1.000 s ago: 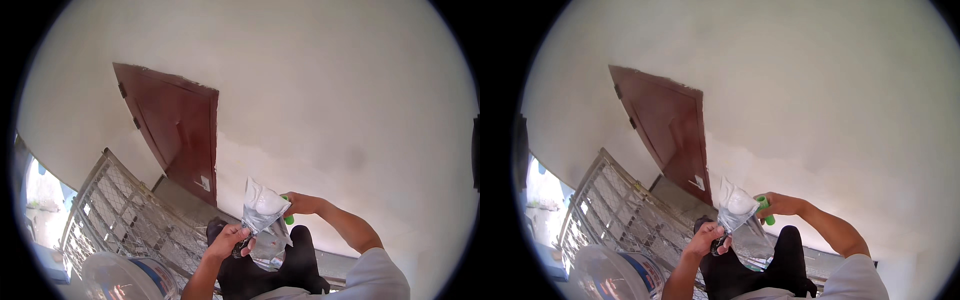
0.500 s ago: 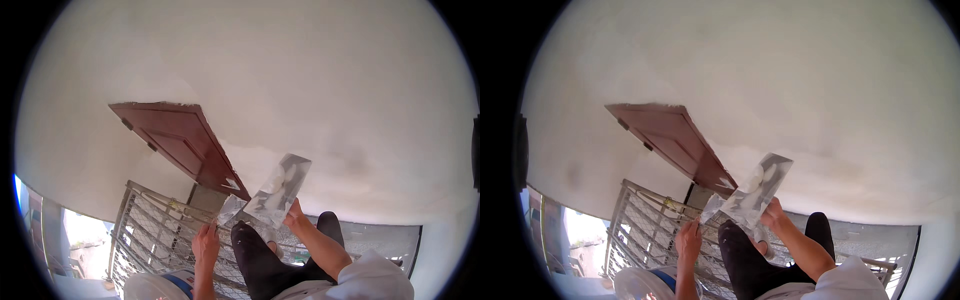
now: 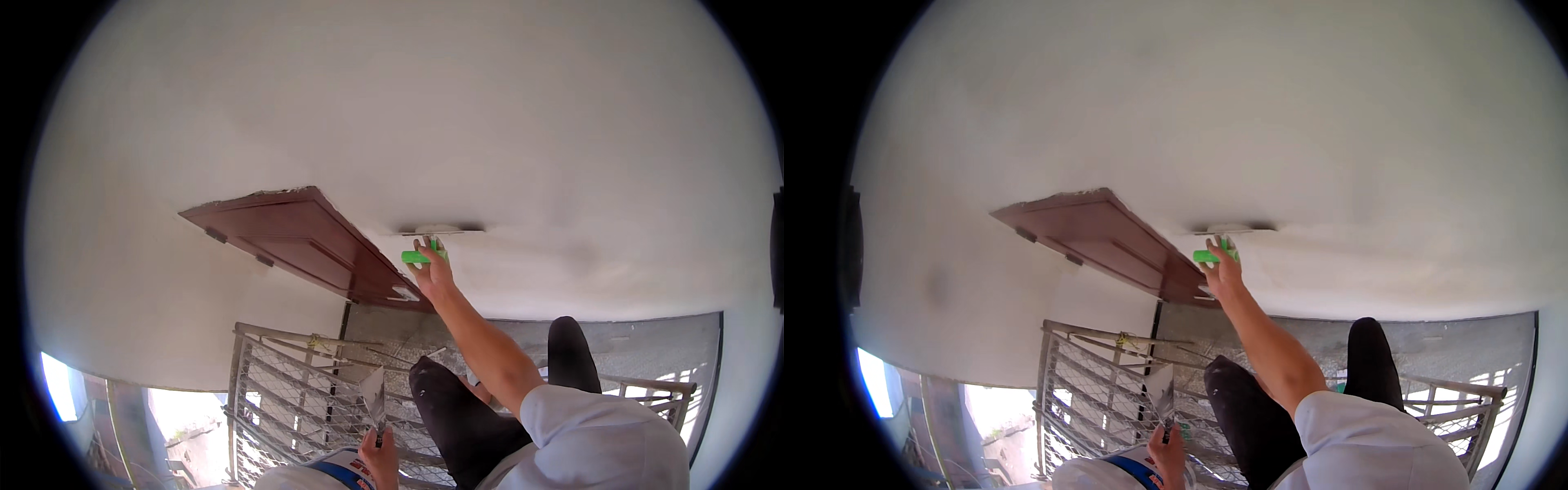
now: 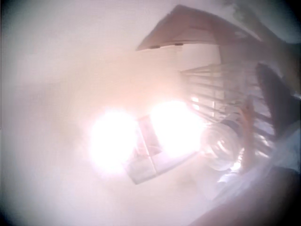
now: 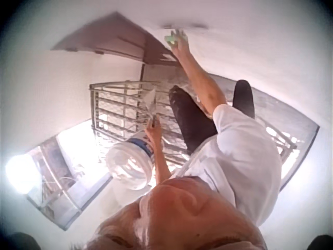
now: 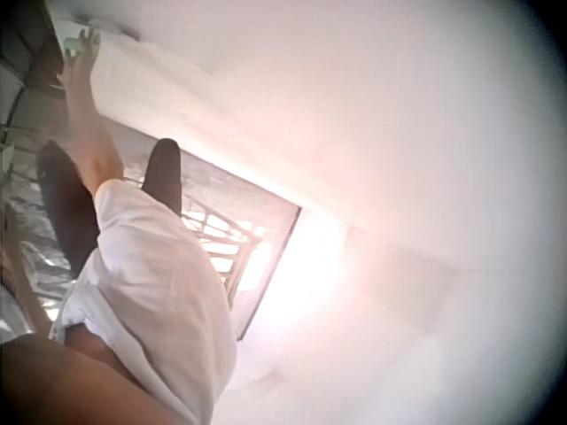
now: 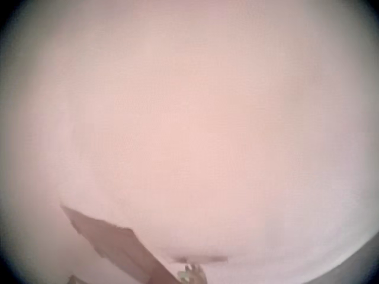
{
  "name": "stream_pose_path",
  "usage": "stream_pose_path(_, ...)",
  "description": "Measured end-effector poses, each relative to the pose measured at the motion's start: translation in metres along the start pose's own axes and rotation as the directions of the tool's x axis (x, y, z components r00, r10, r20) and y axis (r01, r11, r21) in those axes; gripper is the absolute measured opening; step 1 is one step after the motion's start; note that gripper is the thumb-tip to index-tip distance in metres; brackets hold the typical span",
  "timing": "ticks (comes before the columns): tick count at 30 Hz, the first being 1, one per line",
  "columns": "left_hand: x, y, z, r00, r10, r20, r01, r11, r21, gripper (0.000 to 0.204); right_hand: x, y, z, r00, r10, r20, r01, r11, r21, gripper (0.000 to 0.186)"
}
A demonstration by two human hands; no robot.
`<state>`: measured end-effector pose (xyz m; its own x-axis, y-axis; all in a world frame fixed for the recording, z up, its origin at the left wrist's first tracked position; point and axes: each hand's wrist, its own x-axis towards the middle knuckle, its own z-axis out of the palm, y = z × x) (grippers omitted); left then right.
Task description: The person applies white plaster to a wall using a trowel and a putty knife. The person repeatedly transfers plaster from a bucket onto a trowel and then smooths it onto the wall surface while standing on a metal platform.
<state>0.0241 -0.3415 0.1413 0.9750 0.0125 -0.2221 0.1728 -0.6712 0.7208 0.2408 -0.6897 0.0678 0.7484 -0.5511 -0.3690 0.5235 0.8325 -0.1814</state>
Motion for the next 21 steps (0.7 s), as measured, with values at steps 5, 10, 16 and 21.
stream_pose_path(5,-0.007,-0.020,-0.016,0.992,0.092,-0.092,-0.092,0.996,0.003,0.023,-0.027,0.012,0.081,0.996,0.021,0.084,-0.023,0.999,0.030,0.082)
stream_pose_path(10,-0.012,-0.017,-0.031,0.984,0.169,-0.055,-0.169,0.986,0.017,0.023,-0.067,0.002,0.181,0.986,-0.054,0.158,0.044,0.997,0.066,0.067)
stream_pose_path(16,-0.044,0.049,-0.038,0.980,0.152,-0.125,-0.162,0.984,-0.074,0.020,-0.111,-0.026,0.304,0.942,-0.192,0.276,0.189,0.981,0.040,0.041)
stream_pose_path(21,-0.041,0.035,-0.047,0.979,0.188,-0.083,-0.199,0.967,-0.161,0.018,-0.168,-0.070,0.416,0.871,-0.270,0.410,0.257,0.962,0.086,0.040)
